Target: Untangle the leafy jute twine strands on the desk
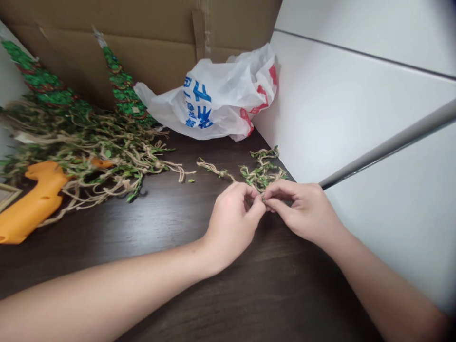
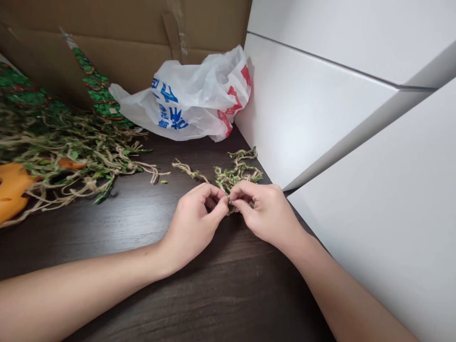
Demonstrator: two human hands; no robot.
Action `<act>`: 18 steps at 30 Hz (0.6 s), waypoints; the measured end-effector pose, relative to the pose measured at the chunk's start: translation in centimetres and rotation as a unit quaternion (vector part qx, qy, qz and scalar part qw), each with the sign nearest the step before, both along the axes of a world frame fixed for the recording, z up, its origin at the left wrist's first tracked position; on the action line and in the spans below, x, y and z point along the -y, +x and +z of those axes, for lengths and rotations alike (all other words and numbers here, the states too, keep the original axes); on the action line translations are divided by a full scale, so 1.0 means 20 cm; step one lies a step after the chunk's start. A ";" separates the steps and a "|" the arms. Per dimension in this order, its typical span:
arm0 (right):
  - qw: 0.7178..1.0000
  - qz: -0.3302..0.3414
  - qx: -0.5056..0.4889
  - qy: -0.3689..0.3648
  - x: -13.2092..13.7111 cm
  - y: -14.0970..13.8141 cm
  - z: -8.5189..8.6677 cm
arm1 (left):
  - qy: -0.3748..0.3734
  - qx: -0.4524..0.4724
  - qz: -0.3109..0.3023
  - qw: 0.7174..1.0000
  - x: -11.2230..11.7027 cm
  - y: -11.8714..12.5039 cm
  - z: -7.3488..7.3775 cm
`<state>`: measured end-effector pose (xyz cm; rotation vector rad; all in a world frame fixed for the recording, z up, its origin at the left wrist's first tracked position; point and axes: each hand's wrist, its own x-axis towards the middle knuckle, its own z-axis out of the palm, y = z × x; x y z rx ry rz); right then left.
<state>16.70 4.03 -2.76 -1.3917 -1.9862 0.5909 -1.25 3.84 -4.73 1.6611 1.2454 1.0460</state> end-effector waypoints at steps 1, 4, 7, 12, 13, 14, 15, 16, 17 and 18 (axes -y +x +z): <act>1.000 0.002 0.002 0.002 0.00 0.00 0.00 | 0.006 -0.002 -0.003 1.000 0.00 0.00 0.00; 1.000 0.008 -0.003 -0.004 0.00 0.01 0.00 | 0.027 -0.016 -0.004 1.000 0.00 0.00 0.00; 1.000 0.013 -0.018 -0.014 0.00 0.01 0.01 | 0.052 -0.031 -0.007 0.998 0.00 0.00 -0.01; 0.991 0.024 -0.110 -0.073 0.00 0.01 0.03 | 0.070 -0.035 -0.022 0.997 0.00 0.00 -0.02; 0.985 0.027 -0.145 -0.093 -0.01 0.01 0.03 | 0.063 -0.028 -0.020 0.997 0.00 0.00 -0.02; 0.977 0.030 -0.178 -0.112 -0.01 0.01 0.02 | 0.054 -0.020 -0.017 0.998 0.00 0.00 -0.02; 0.970 0.034 -0.204 -0.127 -0.02 0.01 0.02 | 0.043 -0.011 -0.012 0.999 0.00 0.00 -0.02; 0.966 0.035 -0.219 -0.132 -0.02 0.01 0.01 | 0.033 -0.003 -0.006 0.999 0.00 0.00 -0.01; 0.968 0.034 -0.219 -0.122 -0.02 0.01 0.01 | 0.025 0.004 -0.002 1.000 0.00 0.00 -0.01; 0.974 0.030 -0.200 -0.099 -0.02 0.01 0.00 | 0.019 0.009 0.002 1.000 0.00 0.00 -0.01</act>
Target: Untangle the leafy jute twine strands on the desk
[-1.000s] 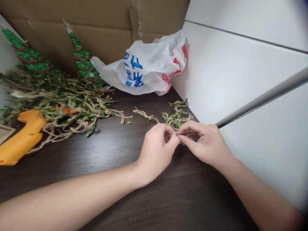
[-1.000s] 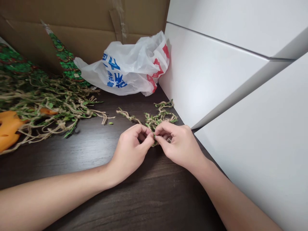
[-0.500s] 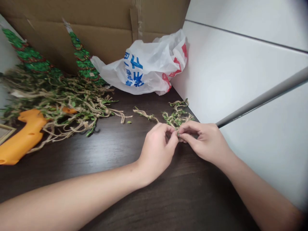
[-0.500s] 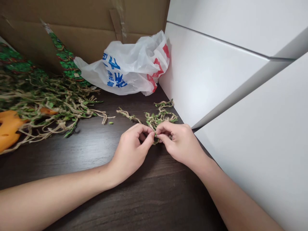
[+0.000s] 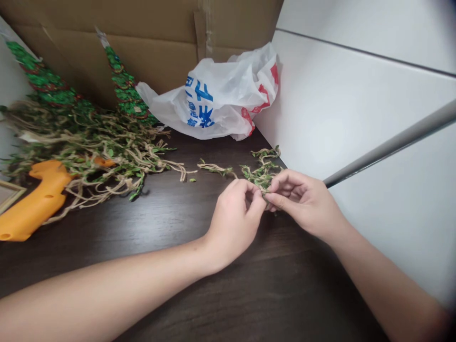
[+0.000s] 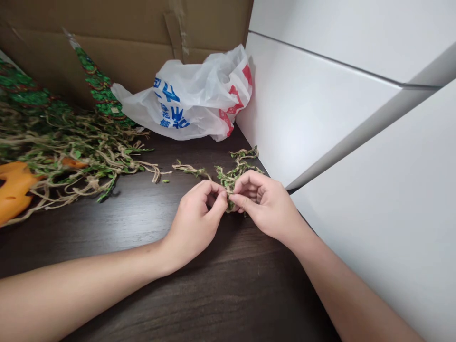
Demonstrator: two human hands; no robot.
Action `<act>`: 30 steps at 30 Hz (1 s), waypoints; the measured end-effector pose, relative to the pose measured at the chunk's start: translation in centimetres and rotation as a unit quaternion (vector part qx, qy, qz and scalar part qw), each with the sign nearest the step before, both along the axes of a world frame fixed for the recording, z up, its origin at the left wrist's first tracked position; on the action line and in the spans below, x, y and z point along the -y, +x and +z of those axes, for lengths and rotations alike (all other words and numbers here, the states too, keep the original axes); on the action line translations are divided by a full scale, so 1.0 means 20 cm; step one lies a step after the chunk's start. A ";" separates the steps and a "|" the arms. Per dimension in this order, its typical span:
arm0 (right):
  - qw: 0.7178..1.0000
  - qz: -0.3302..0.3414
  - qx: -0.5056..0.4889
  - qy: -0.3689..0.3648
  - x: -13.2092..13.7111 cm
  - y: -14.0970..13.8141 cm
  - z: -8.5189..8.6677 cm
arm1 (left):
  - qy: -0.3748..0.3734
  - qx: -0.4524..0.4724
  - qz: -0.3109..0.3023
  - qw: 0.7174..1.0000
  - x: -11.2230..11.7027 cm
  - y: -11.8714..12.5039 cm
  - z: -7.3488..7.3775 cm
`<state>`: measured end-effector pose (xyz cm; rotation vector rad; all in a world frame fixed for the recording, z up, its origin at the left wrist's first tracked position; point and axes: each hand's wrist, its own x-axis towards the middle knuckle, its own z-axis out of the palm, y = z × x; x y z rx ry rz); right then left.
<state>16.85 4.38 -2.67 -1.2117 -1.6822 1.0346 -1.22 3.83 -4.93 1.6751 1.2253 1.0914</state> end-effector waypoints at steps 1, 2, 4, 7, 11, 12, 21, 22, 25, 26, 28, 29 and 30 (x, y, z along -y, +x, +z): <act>0.999 -0.007 0.033 0.034 0.00 0.00 0.00 | -0.005 0.003 0.002 1.000 0.00 0.00 0.00; 0.994 -0.014 0.073 0.074 0.01 0.00 0.00 | -0.008 0.005 0.003 1.000 0.00 0.00 0.00; 0.977 -0.020 0.154 0.146 0.02 0.00 0.00 | -0.009 0.005 0.004 1.000 0.00 0.00 0.01; 0.963 -0.020 0.189 0.189 0.02 0.00 0.01 | -0.005 0.004 0.007 1.000 0.00 0.00 0.01; 0.993 -0.027 0.073 0.093 0.00 -0.01 -0.01 | -0.015 0.014 0.011 1.000 0.00 0.00 0.01; 0.998 -0.020 0.033 0.055 0.00 -0.01 -0.01 | -0.017 0.017 0.013 1.000 0.00 0.00 0.01; 0.976 -0.012 0.127 0.174 0.01 -0.02 -0.01 | -0.021 0.018 0.017 0.999 0.00 0.00 0.01; 0.983 -0.024 0.094 0.155 0.01 -0.02 -0.01 | -0.020 0.019 0.017 0.999 0.00 0.01 0.01; 0.996 -0.045 -0.025 0.069 0.00 -0.02 -0.03 | -0.007 0.014 0.021 1.000 0.00 0.01 0.01; 0.997 -0.046 -0.043 0.049 0.00 -0.02 -0.03 | 0.005 0.006 0.028 1.000 0.00 0.00 0.02; 0.998 -0.050 -0.007 0.049 0.00 -0.02 -0.02 | 0.032 -0.019 0.048 0.998 0.00 0.00 0.02; 0.996 -0.048 0.039 0.068 0.01 -0.02 -0.02 | 0.040 -0.029 0.054 0.997 0.00 0.00 0.02; 0.990 -0.042 0.092 0.093 0.01 -0.02 0.00 | 0.040 -0.032 0.055 0.997 0.00 0.00 0.02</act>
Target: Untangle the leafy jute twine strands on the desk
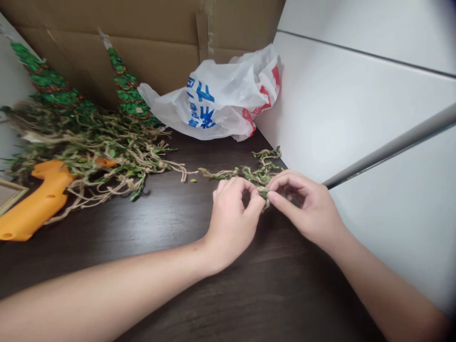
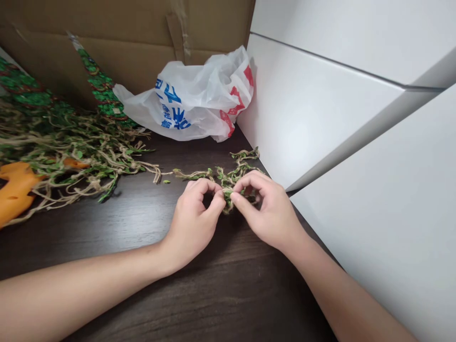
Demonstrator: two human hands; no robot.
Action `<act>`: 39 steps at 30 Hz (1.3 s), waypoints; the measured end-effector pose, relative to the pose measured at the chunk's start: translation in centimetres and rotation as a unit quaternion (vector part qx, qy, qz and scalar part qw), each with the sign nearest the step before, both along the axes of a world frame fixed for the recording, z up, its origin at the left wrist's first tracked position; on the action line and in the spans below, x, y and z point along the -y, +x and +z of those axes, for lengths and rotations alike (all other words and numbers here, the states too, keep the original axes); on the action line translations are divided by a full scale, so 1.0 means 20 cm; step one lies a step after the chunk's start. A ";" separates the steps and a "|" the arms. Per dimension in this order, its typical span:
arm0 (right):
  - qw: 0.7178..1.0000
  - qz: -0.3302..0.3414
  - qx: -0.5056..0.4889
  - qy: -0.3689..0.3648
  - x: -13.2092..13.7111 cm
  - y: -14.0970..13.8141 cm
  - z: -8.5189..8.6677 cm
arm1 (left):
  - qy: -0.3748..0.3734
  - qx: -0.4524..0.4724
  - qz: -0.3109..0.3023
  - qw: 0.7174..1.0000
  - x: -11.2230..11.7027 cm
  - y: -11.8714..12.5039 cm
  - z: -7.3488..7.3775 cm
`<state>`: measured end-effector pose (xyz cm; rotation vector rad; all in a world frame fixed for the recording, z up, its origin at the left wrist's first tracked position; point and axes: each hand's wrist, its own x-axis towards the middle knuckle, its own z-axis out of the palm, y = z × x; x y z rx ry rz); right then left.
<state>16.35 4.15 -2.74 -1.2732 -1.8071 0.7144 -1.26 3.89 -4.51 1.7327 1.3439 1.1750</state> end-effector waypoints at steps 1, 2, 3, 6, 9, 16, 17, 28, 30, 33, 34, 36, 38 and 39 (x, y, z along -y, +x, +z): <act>0.998 0.005 0.049 0.025 0.01 0.00 0.01 | -0.007 0.004 -0.005 1.000 0.00 0.00 0.00; 0.995 0.012 0.084 0.047 0.01 0.00 0.02 | -0.020 0.013 -0.014 1.000 0.00 0.00 0.00; 0.993 0.019 0.101 0.059 0.01 0.00 0.03 | -0.034 0.023 -0.024 0.999 0.00 0.00 0.00; 0.996 0.034 0.070 0.036 0.02 -0.01 0.04 | -0.074 0.059 -0.049 0.994 0.01 0.00 0.00; 0.997 0.050 -0.014 -0.054 0.02 -0.02 0.03 | -0.093 0.087 -0.064 0.990 0.01 0.00 0.00; 0.955 0.114 -0.187 -0.198 0.01 0.01 0.05 | -0.087 0.077 -0.059 0.991 0.02 0.00 0.01; 0.954 0.119 -0.169 -0.217 0.01 0.01 0.06 | -0.095 0.078 -0.062 0.991 0.02 0.00 0.01; 0.928 0.087 -0.294 -0.209 0.01 0.02 0.10 | -0.113 0.081 -0.064 0.988 0.02 0.00 0.00; 0.930 0.087 -0.254 -0.251 0.02 0.03 0.11 | -0.116 0.084 -0.060 0.988 0.02 0.00 0.00; 0.940 0.052 -0.230 -0.246 0.02 0.05 0.11 | -0.119 0.084 -0.071 0.987 0.02 0.00 0.00; 0.946 0.030 -0.234 -0.222 0.02 0.05 0.11 | -0.119 0.083 -0.073 0.987 0.02 0.00 0.00; 0.954 -0.016 -0.256 -0.157 0.02 0.04 0.11 | -0.122 0.088 -0.071 0.986 0.02 0.01 -0.01; 0.955 -0.038 -0.276 -0.107 0.02 0.02 0.11 | -0.129 0.100 -0.063 0.985 0.02 0.01 -0.01; 0.955 -0.039 -0.279 -0.090 0.03 0.01 0.10 | -0.133 0.108 -0.060 0.983 0.02 0.01 -0.01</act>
